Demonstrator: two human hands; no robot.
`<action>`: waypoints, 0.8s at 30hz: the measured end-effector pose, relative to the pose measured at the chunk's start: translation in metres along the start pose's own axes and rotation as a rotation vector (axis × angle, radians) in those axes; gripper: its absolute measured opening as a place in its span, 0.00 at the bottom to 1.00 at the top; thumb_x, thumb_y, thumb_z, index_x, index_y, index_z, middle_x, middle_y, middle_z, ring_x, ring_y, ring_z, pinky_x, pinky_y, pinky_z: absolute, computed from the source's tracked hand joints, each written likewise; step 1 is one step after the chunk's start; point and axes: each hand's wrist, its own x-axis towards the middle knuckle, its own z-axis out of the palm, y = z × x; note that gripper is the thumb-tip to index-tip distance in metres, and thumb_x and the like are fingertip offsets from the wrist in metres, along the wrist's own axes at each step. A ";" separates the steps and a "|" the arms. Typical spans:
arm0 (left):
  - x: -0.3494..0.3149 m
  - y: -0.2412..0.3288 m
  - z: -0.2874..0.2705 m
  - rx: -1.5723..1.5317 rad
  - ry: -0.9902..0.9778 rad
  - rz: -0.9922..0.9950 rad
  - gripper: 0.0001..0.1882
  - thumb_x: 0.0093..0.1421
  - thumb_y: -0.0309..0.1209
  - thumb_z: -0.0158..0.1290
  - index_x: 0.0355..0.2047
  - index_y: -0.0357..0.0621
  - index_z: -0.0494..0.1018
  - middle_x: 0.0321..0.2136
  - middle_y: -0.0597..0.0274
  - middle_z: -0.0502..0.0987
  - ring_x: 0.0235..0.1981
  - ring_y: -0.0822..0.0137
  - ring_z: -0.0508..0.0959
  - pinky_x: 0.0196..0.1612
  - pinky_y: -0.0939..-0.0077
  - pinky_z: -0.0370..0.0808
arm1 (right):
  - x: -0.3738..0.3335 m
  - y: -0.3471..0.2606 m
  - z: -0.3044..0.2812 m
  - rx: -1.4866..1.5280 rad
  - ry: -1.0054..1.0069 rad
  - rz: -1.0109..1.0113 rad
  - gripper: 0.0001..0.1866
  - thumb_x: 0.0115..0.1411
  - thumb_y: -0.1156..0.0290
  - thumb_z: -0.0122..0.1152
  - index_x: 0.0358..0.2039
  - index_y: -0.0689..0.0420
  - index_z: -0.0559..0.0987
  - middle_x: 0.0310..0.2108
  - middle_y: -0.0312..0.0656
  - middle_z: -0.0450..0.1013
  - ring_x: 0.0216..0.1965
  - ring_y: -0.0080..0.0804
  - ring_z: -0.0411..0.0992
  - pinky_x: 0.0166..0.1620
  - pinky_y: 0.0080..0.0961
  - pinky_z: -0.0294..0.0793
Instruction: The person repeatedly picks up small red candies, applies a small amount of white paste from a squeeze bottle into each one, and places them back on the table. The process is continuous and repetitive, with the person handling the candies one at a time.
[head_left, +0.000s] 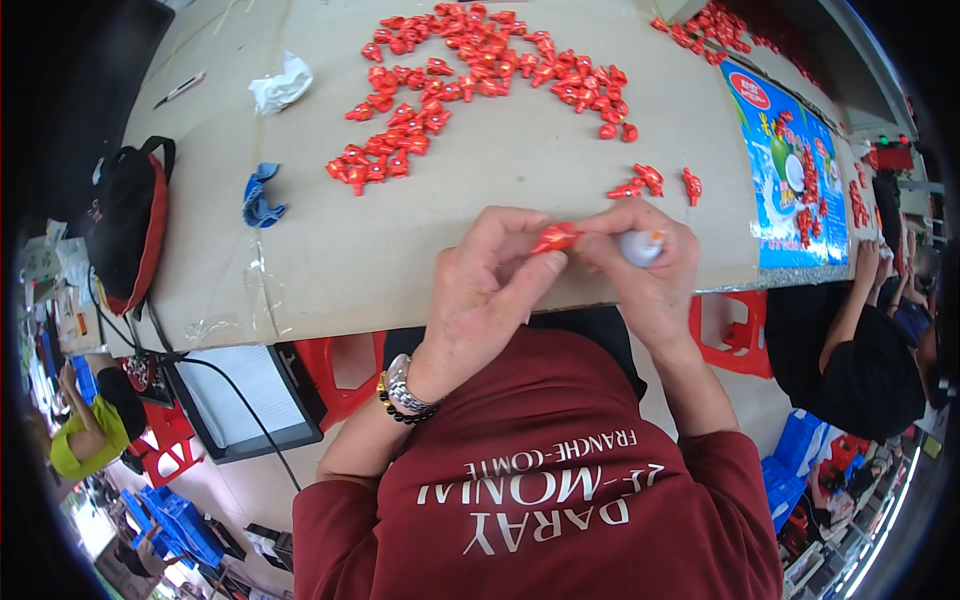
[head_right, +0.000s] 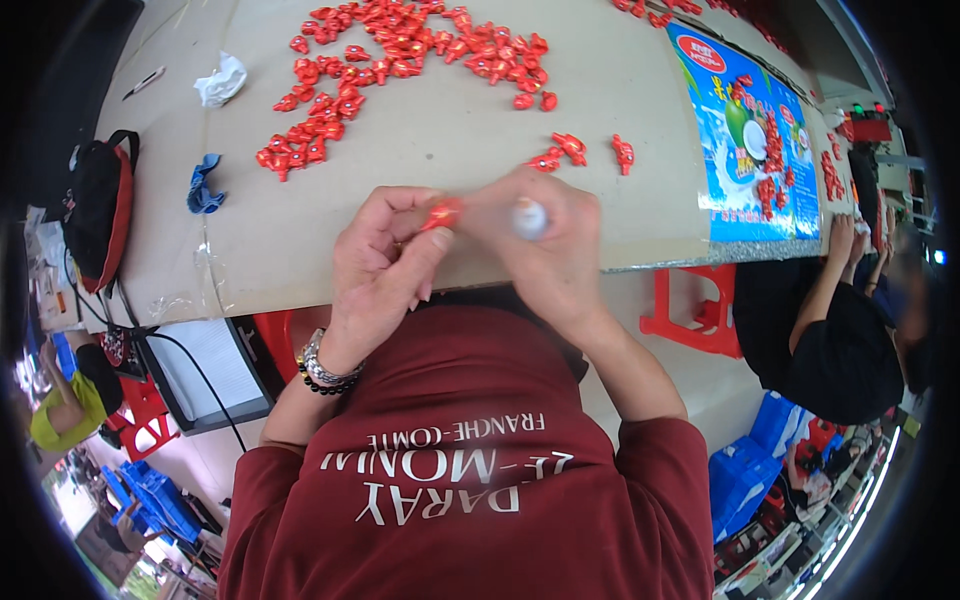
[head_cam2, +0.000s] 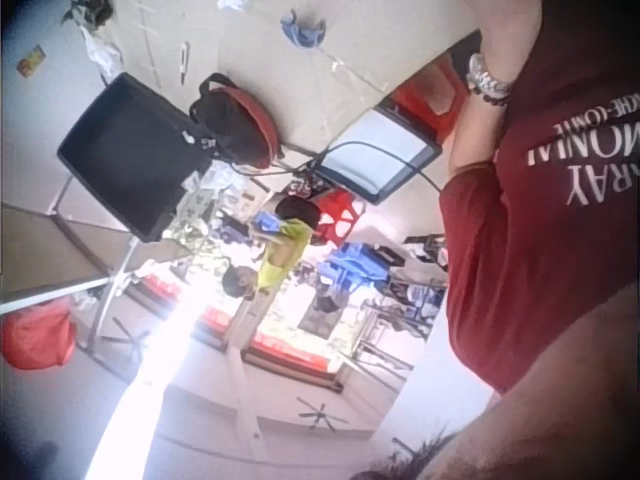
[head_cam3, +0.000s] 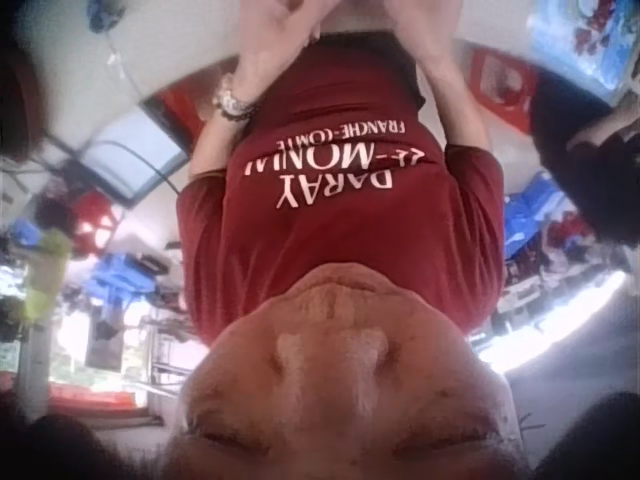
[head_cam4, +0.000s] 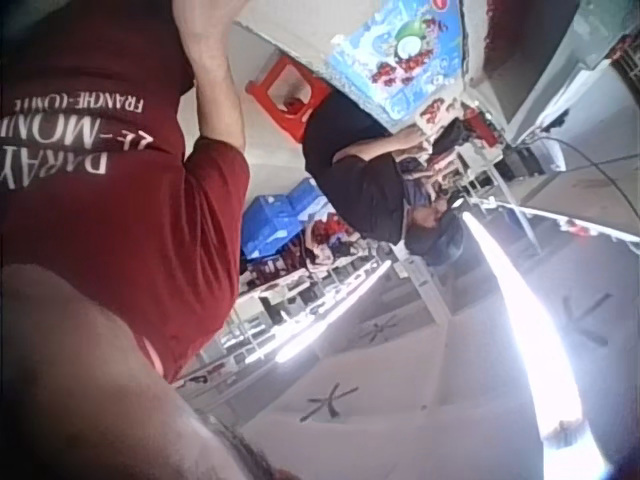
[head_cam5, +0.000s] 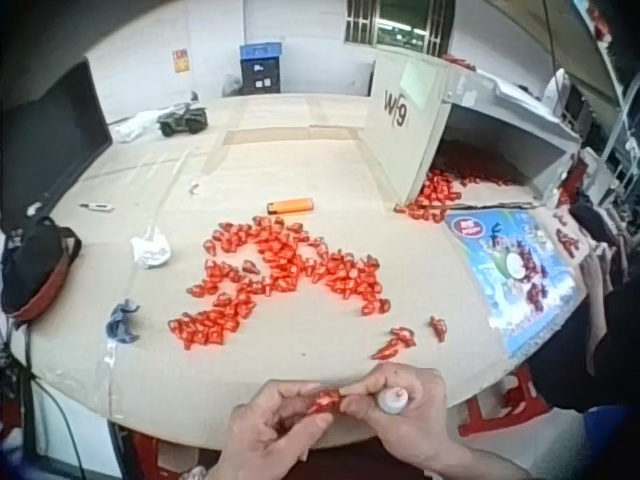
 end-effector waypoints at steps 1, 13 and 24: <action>0.000 -0.001 -0.001 0.061 -0.003 0.027 0.13 0.58 0.26 0.55 0.42 0.36 0.68 0.22 0.64 0.78 0.16 0.83 0.69 0.19 0.84 0.66 | -0.001 0.002 -0.004 0.007 0.056 0.007 0.02 0.53 0.79 0.61 0.28 0.63 0.78 0.23 0.35 0.73 0.25 0.16 0.68 0.29 0.14 0.66; 0.032 0.013 -0.080 1.054 0.499 0.480 0.04 0.54 0.21 0.55 0.32 0.38 0.75 0.19 0.61 0.72 0.18 0.72 0.71 0.23 0.79 0.67 | 0.001 0.040 -0.114 -0.286 0.449 0.112 0.02 0.55 0.76 0.61 0.28 0.61 0.78 0.21 0.32 0.70 0.20 0.16 0.63 0.25 0.13 0.61; 0.052 0.032 -0.098 1.172 0.077 0.465 0.08 0.52 0.21 0.55 0.34 0.40 0.77 0.27 0.57 0.75 0.24 0.61 0.75 0.27 0.71 0.70 | 0.012 0.041 -0.119 -0.450 0.451 0.192 0.08 0.54 0.77 0.61 0.35 0.61 0.80 0.22 0.32 0.70 0.20 0.14 0.62 0.23 0.13 0.61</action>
